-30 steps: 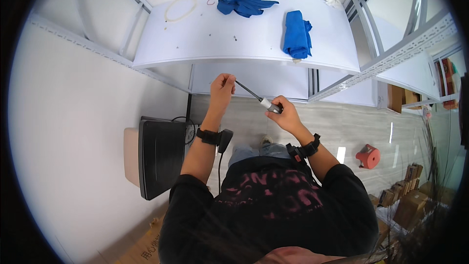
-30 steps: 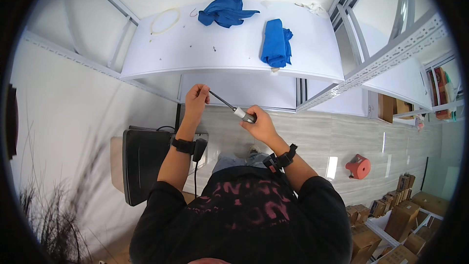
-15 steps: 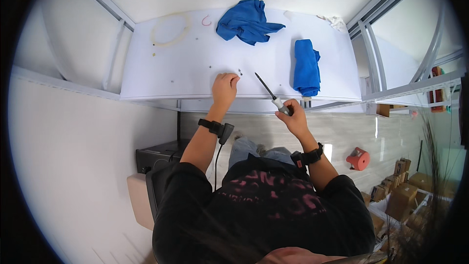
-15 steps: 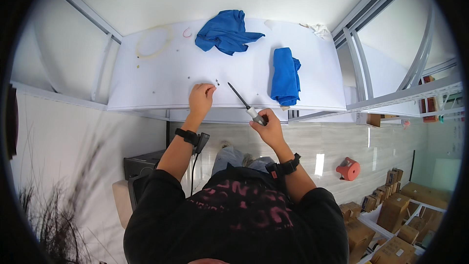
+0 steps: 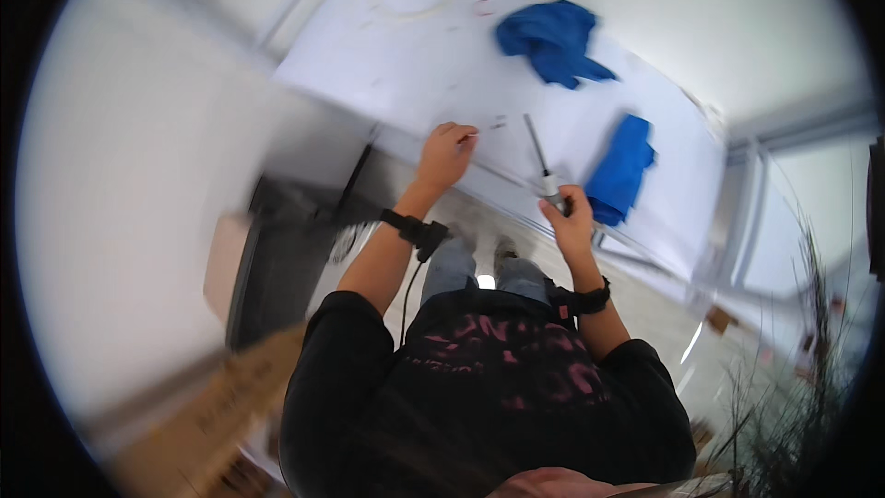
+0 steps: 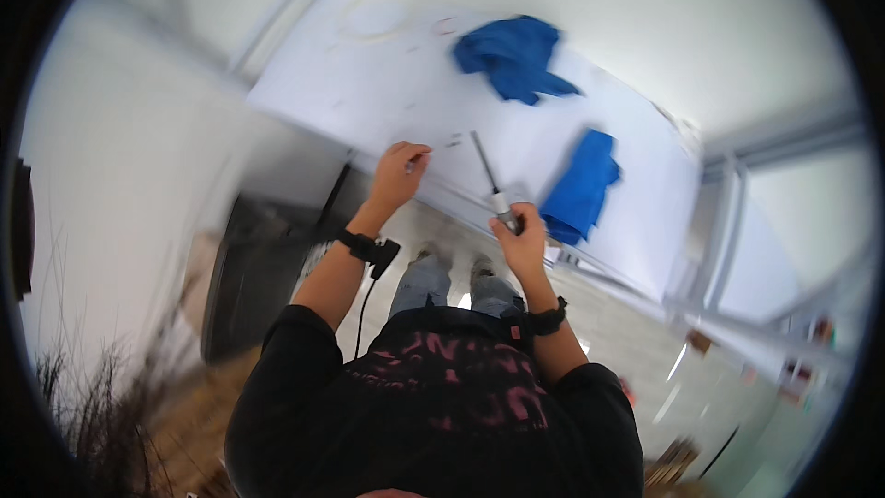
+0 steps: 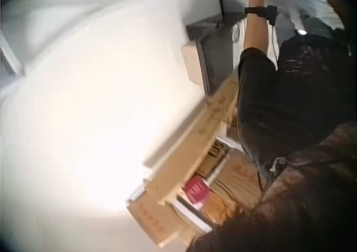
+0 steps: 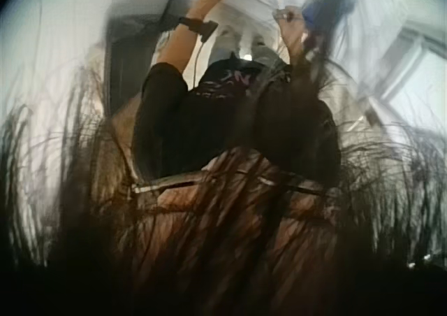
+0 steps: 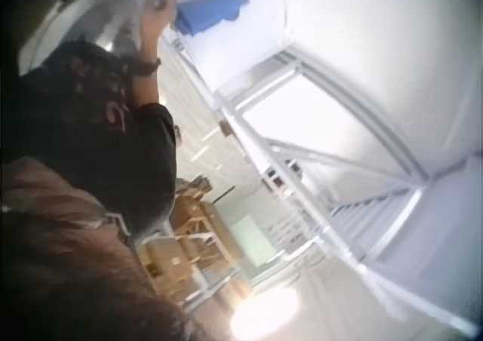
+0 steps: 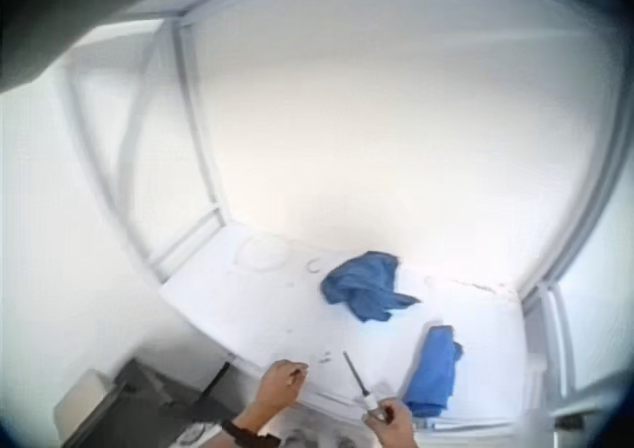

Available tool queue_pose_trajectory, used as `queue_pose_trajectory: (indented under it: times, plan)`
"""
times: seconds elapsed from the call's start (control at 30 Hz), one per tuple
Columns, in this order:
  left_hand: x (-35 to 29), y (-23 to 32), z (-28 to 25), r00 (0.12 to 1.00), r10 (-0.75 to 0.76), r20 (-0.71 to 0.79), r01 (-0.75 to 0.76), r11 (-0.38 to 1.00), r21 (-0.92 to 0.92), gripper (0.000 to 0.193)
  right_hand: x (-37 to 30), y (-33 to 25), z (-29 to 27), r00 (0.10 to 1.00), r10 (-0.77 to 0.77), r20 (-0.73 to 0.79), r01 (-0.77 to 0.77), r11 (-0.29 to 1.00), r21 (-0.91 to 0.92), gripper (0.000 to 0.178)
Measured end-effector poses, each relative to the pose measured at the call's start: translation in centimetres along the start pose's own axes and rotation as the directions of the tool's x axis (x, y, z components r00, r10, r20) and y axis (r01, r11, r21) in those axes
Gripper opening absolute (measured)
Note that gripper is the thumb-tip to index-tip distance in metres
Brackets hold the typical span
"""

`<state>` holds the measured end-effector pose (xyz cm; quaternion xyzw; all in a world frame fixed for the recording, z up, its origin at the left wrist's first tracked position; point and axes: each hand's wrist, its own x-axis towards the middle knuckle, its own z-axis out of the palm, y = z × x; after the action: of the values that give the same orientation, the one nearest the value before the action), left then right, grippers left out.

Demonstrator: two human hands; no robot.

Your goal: The person wipes the underside of a beige and black electronic device with a blue cloth, then uses a screwdriver to remove multiple screws from the device's casing. The person removes the back cover, exposing internal components and cables.

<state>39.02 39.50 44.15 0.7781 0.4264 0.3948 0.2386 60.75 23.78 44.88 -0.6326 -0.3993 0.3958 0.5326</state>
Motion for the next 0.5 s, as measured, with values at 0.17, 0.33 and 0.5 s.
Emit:
queue_pose_trajectory:
  times: [0.17,0.33,0.5]
  plan:
    - [-10.8,2.8,-5.8,0.927,-0.354,-0.122,0.353,0.935,-0.029,0.015,-0.6,-0.3,4.7,0.952,-0.013,0.307,0.014,1.000,0.000,0.030]
    - [-24.8,3.1,-12.5,0.749,-0.557,-0.358,0.594,0.804,-0.006,0.019,-5.8,-1.5,10.7,0.713,0.094,0.694,-0.151,0.988,0.021,0.031]
    - [-34.8,3.7,-17.8,0.585,-0.660,-0.471,0.724,0.687,-0.065,0.023,-12.2,-1.3,15.2,0.564,0.284,0.775,-0.382,0.922,-0.060,0.038]
